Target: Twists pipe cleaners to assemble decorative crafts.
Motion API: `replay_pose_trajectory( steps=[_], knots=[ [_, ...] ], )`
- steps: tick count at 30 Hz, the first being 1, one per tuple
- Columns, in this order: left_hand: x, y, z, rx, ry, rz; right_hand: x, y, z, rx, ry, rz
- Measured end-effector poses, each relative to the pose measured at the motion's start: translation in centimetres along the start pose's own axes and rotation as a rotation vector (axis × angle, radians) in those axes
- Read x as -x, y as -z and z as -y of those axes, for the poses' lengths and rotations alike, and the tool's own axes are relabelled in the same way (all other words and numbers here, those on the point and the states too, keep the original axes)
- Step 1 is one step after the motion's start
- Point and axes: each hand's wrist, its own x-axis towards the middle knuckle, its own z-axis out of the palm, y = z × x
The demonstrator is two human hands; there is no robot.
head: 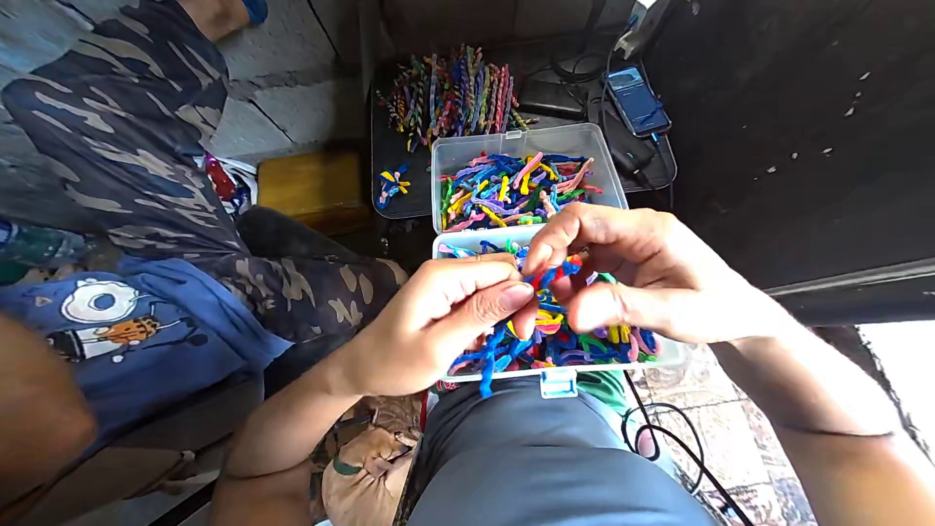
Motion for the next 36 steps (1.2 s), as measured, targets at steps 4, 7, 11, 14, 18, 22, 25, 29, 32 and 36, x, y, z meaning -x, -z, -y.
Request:
replay_pose_trajectory(
  steps=[4, 7, 11, 14, 18, 22, 25, 29, 32, 36],
  knots=[
    [-0.2, 0.1, 0.3, 0.515, 0.138, 0.197, -0.8, 0.1, -0.3, -0.051, 0.21, 0.021],
    [-0.3, -0.3, 0.1, 0.532, 0.108, 0.287, -0.8, -0.2, -0.1, 0.02, 0.323, -0.045],
    [-0.1, -1.3, 0.0, -0.228, -0.274, 0.055, -0.1, -1.3, 0.8, 0.236, 0.339, -0.158],
    [0.2, -2.5, 0.9, -0.922, -0.472, -0.234, 0.6, -2.3, 0.8, 0.55, 0.379, -0.272],
    [0.4, -3.3, 1.4, -0.856, -0.431, -0.228, 1.1, -2.8, 0.5, 0.552, 0.354, -0.325],
    [0.3, -2.9, 0.6, -0.007, -0.213, 0.069, 0.9, -1.5, 1.1, 0.136, 0.214, -0.094],
    [0.1, -2.5, 0.8, 0.537, 0.0, 0.254, 0.7, -0.5, 0.6, -0.193, 0.195, 0.095],
    [-0.4, -3.2, 1.3, 0.799, 0.089, 0.402, 0.2, -0.4, -0.6, -0.338, 0.286, 0.136],
    [-0.5, -3.7, 1.2, 0.593, -0.016, 0.279, 0.6, -0.8, -0.3, -0.231, 0.296, -0.02],
    [-0.3, -4.8, 2.3, -0.315, -0.284, -0.179, 1.3, -1.4, 0.1, 0.158, 0.243, -0.3]
  ],
)
